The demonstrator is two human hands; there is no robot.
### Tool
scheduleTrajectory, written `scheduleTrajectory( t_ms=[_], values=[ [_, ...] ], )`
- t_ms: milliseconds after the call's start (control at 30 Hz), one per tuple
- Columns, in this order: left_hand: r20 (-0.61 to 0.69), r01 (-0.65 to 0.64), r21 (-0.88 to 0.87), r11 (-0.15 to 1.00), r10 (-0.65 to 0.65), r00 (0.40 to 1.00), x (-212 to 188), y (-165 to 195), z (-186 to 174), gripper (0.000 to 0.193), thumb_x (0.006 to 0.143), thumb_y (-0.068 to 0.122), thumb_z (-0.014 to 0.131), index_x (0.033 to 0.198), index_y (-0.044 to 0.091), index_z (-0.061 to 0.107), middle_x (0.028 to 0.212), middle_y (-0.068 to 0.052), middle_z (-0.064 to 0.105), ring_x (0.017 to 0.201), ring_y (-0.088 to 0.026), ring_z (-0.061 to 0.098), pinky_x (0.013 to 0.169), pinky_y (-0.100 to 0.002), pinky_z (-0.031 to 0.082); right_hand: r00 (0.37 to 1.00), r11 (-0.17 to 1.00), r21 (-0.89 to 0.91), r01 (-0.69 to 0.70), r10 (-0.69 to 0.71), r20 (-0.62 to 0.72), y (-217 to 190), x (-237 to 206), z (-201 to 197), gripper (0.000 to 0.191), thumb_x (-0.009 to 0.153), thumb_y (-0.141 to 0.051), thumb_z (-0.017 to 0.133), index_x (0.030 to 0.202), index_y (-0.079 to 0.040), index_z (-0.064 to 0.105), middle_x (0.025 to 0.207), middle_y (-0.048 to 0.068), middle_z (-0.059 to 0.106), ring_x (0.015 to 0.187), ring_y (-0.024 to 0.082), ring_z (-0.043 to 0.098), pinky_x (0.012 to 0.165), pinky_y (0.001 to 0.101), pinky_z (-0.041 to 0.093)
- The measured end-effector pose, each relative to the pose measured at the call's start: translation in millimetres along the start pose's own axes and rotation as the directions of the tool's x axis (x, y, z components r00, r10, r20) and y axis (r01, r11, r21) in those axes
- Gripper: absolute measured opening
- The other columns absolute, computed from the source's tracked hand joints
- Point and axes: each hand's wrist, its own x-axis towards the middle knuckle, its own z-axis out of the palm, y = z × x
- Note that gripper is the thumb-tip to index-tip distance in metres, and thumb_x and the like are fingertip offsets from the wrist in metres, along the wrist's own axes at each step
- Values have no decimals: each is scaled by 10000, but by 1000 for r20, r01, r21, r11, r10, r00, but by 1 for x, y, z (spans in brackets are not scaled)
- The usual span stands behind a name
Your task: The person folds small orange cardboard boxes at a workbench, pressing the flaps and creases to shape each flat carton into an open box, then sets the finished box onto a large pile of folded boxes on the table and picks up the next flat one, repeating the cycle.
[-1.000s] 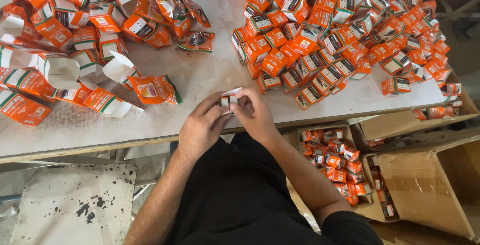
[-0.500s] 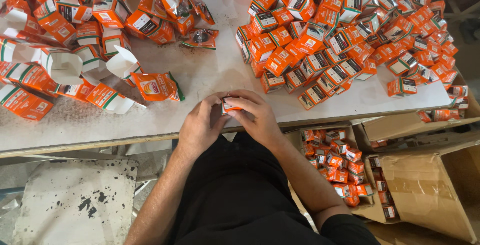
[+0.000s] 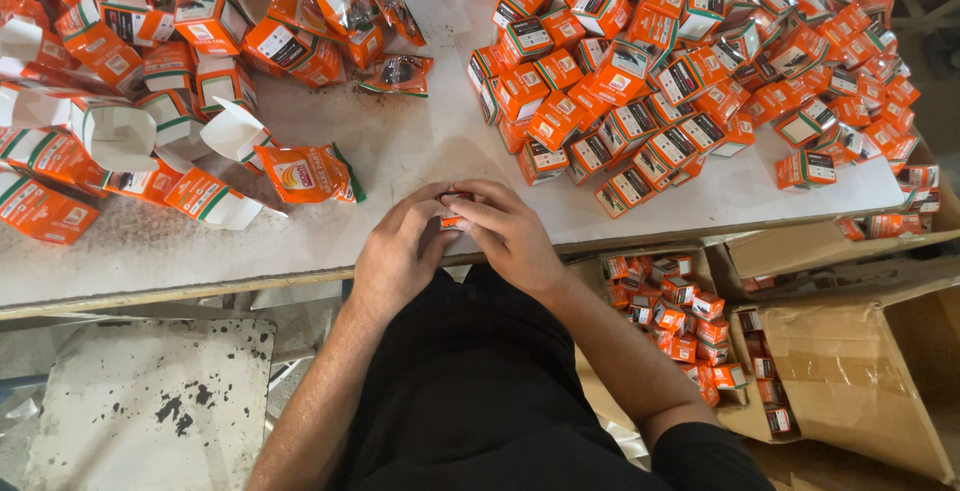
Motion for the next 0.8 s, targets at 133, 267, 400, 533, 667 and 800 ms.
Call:
scheduleTrajectory(
  t_ms=[133,267,400,533,667,800],
  values=[
    [-5,-18,19,1000,18,1000,-2,1,-1,315,847,47,806,1103,33,623,1368,-160,629,1143,-362,682,900,-410,596,996,985,-159,71,-61,67,-6,2,-7,363,984,-58,694,1342,-109,671,1409,105,583,1129,267,627,924,362,536],
    [-9,-208,213,955,214,977,-1,5,-1,268,774,-2,782,980,31,613,1329,-166,584,1273,-403,609,1000,-458,566,972,926,-324,191,-133,194,-10,5,-20,481,869,-137,755,1338,-104,652,1402,121,555,1098,315,583,956,452,483],
    [93,-245,339,908,227,969,2,14,-6,248,730,2,765,914,43,603,1360,-149,600,1314,-375,585,1039,-480,543,973,896,-402,188,-115,200,-9,5,-18,488,861,-45,693,1340,-135,669,1426,94,563,1104,299,600,987,448,508],
    [95,-282,326,902,266,959,1,19,-30,284,748,77,787,984,50,632,1366,-202,568,1287,-417,556,1034,-515,514,983,920,-361,154,-104,154,-10,-4,-15,495,893,-23,702,1380,-99,658,1391,142,549,1189,346,600,1020,450,522],
    [-53,-96,522,847,145,988,-6,14,-65,406,866,80,797,1251,68,666,1330,-182,576,1216,-390,560,996,-507,505,977,897,-425,120,-183,-111,-14,-28,-48,391,960,-48,740,1331,-94,622,1371,137,577,1223,333,633,1059,432,528],
    [-81,42,870,491,59,995,-3,1,-82,465,838,35,693,1298,103,678,1315,-126,607,1208,-351,593,976,-480,531,953,760,-624,-181,-21,-301,3,-28,-97,363,999,-30,750,1347,-48,649,1401,180,572,1169,330,650,976,417,564]
  ],
)
